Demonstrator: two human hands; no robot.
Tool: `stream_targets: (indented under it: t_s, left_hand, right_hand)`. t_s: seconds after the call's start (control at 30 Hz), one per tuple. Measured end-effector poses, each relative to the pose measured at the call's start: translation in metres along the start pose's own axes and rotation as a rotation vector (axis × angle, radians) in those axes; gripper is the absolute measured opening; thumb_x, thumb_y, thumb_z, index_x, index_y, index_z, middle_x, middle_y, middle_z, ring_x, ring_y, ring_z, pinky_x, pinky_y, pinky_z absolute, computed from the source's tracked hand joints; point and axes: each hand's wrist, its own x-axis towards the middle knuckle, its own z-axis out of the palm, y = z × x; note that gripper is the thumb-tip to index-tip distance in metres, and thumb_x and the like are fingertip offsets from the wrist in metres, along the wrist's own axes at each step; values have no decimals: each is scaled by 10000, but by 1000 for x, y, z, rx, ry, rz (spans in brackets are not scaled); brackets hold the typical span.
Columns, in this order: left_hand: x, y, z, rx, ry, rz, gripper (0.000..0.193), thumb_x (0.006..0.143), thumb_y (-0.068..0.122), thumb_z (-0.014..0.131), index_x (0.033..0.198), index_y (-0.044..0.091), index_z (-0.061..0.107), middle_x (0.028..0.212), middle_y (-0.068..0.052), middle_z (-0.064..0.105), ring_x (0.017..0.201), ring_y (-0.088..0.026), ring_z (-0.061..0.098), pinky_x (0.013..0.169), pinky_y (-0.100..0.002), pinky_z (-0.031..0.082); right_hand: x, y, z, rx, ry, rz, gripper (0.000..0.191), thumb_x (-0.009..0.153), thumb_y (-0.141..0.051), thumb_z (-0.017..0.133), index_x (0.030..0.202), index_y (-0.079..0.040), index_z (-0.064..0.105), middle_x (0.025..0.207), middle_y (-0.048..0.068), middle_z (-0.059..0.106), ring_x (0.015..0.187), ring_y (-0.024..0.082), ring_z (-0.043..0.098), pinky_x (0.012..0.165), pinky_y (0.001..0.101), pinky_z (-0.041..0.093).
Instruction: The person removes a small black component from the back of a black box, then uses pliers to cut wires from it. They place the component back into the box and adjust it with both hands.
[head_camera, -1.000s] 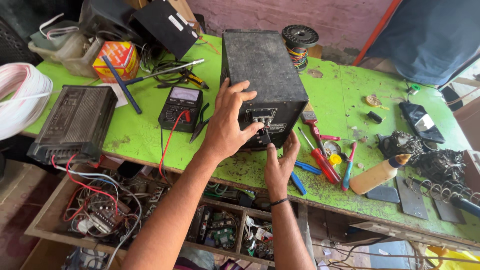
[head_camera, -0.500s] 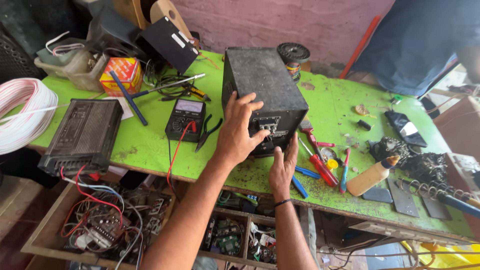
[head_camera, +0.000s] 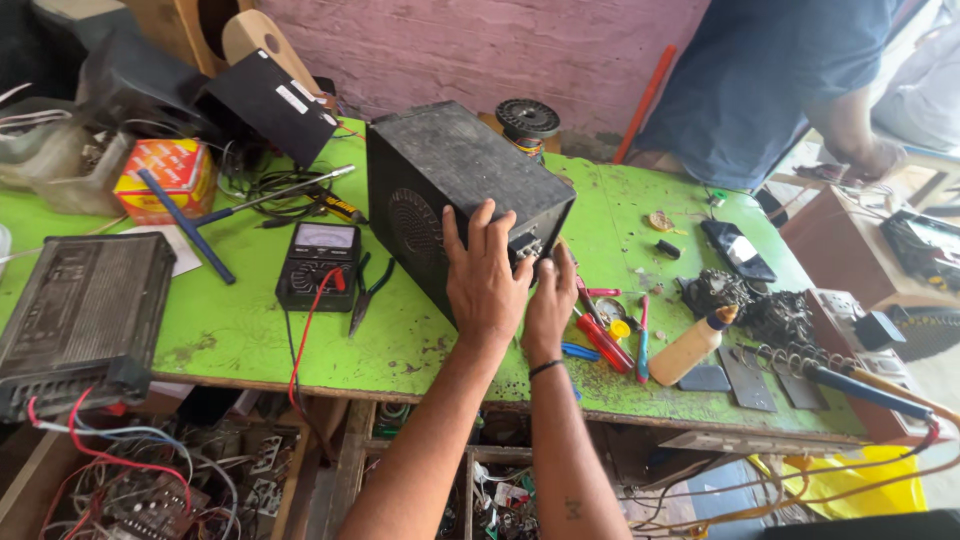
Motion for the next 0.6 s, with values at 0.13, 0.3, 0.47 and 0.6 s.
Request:
stream_targets:
  t_s: [0.13, 0.3, 0.47, 0.6]
  left_hand:
    - [3, 2, 7, 23, -14, -28, 690, 677, 180, 911, 1286, 109, 595, 1463, -102, 521, 1441, -501, 349, 1166, -532, 410]
    - [2, 4, 12, 24, -5, -44, 677, 678, 180, 911, 1275, 112, 599, 1462, -97, 526, 1428, -502, 366, 1138, -536, 424]
    - [3, 0, -3, -103, 4, 6, 776, 705, 209, 893, 1362, 59, 508, 1428, -117, 537, 1405, -515, 381, 1129, -529, 430]
    - [6, -22, -25, -114, -95, 204, 681, 781, 38, 732, 1416, 86, 493, 1502, -87, 547, 1455, -369, 472, 1281, -561, 371]
  right_hand:
    - [-22, -11, 11, -308, 60, -417, 658, 874, -134, 740, 1447, 8, 449, 1440, 179, 526, 1325, 255, 513, 1047, 389, 446]
    - [-24, -9, 27, -292, 93, -259, 591, 880, -112, 790, 1405, -50, 527, 1343, 122, 620, 1224, 228, 603, 1038, 406, 501]
    - [-17, 7, 39, 218, 161, 22, 467, 976, -167, 694, 1418, -73, 577, 1170, 99, 635, 1010, 226, 632, 885, 370, 551]
    - [-17, 11, 35, -109, 137, -302, 508, 897, -62, 786, 1363, -34, 585, 1258, 83, 619, 1191, 172, 587, 1011, 330, 509]
